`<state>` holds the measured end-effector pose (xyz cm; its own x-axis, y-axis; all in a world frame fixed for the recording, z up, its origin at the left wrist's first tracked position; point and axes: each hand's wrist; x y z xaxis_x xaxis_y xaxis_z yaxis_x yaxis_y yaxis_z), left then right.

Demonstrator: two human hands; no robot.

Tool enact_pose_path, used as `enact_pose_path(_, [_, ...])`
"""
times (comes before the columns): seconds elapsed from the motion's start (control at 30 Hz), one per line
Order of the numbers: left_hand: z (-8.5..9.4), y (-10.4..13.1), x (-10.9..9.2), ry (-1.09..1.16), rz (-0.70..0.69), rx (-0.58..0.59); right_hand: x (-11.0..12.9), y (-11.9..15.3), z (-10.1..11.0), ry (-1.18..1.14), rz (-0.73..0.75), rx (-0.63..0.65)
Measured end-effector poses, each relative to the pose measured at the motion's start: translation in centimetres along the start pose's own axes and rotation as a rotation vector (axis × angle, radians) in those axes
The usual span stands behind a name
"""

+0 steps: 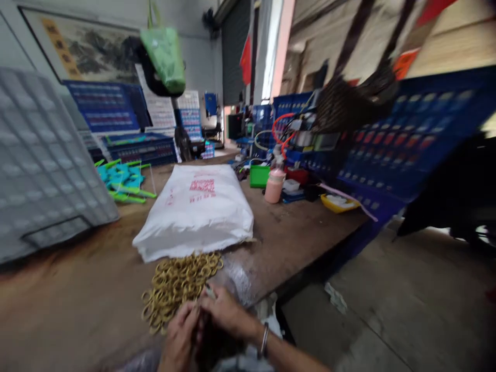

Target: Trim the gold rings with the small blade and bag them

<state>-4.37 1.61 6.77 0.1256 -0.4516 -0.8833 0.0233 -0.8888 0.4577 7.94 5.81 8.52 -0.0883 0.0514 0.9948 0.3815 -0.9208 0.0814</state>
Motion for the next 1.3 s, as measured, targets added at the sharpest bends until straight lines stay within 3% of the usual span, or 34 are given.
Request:
enact_pose_path(0.07, [-0.2, 0.4, -0.4, 0.077, 0.008, 0.051, 0.4, 0.0, 0.2, -0.005, 0.024, 0.022])
enact_pose_path(0.3, [-0.6, 1.5, -1.4, 0.247, 0.057, 0.045, -0.5, -0.3, 0.1, 0.113, 0.145, 0.092])
enact_pose_path(0.47, [-0.5, 1.8, -1.6, 0.273, 0.082, 0.012, -0.5, -0.2, 0.4, 0.333, 0.195, 0.037])
enact_pose_path(0.77, [0.2, 1.4, -1.1, 0.145, -0.044, -0.019, -0.7, 1.0, 0.1, 0.804, 0.316, 0.2])
enact_pose_path(1.0, [0.1, 1.6, -1.0, 0.052, -0.087, -0.057, -1.2, 1.0, 0.2, 0.882, 0.328, 0.193])
enact_pose_path(1.17, [-0.1, 2.0, -0.8, -0.064, -0.211, -0.066, -1.9, 0.8, 1.0, 0.899, 0.336, 0.247])
enact_pose_path(1.3, [-0.4, 1.9, -1.0, -0.049, -0.183, -0.062, -1.7, 0.9, 1.4, 0.89, 0.364, 0.191])
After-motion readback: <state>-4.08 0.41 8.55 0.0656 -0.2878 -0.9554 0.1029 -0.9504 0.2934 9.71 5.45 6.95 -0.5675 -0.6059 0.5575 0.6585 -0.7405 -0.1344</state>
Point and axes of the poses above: each hand's wrist, its own y-axis away from the middle knuckle, its own z-axis out of the back of the hand, x = y × z, and after that the axes turned 8 degrees about z, right-handed
